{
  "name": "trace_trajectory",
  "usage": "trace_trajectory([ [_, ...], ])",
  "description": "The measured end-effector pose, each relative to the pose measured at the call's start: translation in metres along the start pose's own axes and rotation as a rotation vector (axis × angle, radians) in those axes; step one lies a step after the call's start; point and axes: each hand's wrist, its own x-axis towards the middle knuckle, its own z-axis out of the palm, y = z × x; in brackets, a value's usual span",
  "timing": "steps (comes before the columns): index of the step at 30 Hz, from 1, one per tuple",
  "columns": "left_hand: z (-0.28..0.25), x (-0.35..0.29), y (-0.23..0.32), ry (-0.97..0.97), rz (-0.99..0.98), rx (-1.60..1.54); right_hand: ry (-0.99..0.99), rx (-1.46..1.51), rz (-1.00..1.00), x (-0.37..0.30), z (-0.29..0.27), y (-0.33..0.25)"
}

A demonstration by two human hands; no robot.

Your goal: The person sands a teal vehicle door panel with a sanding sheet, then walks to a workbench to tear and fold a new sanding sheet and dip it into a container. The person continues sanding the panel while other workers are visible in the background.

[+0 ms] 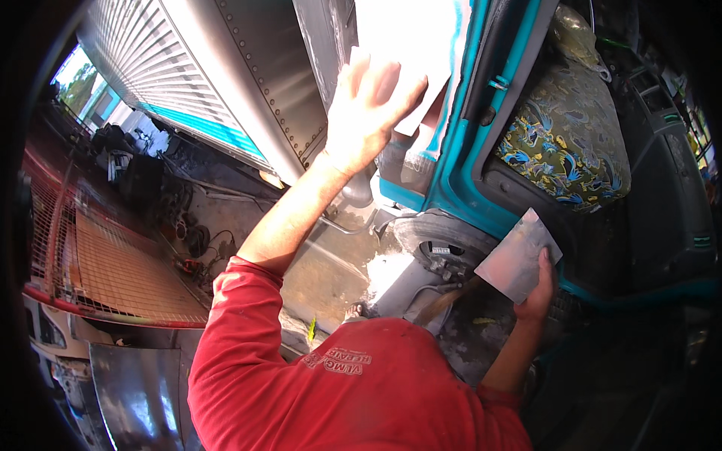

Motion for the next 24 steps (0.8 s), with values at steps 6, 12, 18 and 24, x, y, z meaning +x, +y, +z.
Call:
trace_trajectory([
  [6,0.012,-0.105,0.055,-0.192,-0.143,-0.260,0.045,0.000,0.018,-0.003,0.001,-0.003],
  [12,-0.029,-0.019,0.010,-0.107,-0.094,-0.147,0.050,0.010,0.025,-0.003,-0.001,-0.001],
  [18,-0.050,0.127,-0.068,0.342,0.249,-0.124,0.064,0.029,0.029,-0.002,0.003,0.008],
  [24,-0.047,0.135,-0.072,0.159,0.159,-0.172,0.119,-0.001,0.037,-0.001,-0.013,0.015],
])
